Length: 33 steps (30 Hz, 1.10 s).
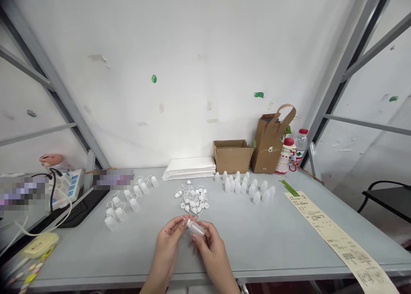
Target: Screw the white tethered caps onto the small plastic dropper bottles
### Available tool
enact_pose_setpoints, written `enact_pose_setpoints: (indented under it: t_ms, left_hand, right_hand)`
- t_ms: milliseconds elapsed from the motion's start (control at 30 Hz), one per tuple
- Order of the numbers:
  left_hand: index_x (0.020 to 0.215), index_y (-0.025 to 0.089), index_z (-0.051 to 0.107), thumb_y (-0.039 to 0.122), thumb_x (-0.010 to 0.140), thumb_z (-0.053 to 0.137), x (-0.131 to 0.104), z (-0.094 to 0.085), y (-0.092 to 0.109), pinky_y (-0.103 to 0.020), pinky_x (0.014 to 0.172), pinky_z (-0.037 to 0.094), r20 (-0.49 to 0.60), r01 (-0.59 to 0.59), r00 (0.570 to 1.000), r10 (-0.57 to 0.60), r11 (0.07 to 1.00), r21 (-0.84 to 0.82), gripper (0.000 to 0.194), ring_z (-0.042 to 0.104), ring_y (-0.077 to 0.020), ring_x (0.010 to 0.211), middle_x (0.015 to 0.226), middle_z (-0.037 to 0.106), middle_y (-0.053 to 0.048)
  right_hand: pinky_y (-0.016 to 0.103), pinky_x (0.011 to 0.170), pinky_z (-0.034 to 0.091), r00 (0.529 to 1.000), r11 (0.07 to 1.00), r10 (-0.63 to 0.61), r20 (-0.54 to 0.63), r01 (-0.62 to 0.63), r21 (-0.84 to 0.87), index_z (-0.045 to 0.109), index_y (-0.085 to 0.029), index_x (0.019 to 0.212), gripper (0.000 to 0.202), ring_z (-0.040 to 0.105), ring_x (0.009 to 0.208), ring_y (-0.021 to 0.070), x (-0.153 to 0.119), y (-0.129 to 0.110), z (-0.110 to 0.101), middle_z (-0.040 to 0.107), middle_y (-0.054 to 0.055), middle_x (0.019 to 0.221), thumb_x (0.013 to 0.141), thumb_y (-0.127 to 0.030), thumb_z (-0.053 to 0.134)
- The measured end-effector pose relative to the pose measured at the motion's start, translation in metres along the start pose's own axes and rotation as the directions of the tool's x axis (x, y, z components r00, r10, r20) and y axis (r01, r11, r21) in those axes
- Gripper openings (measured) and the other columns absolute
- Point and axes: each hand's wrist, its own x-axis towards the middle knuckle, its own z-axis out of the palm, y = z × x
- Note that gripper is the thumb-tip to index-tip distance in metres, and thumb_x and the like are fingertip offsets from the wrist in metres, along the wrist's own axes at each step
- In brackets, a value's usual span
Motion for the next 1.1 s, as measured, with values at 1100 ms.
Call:
enact_pose_setpoints:
  t_ms: [1100]
  left_hand:
    - [0.07,0.016,0.068,0.034,0.064,0.07,0.0,0.0,0.01,-0.035,0.084,0.043,0.123,-0.06,0.991,0.055,0.997,0.043,0.019,0.064,-0.0248,0.089,0.084,0.074,-0.01]
  right_hand:
    - [0.022,0.051,0.037,0.999,0.999,0.019,0.032,-0.017,-0.044,0.054,-0.018,0.076,0.028,0.045,0.052,0.0115,-0.004,0.001,0.001,0.05,-0.005,0.055,0.081,-0.045,0.055]
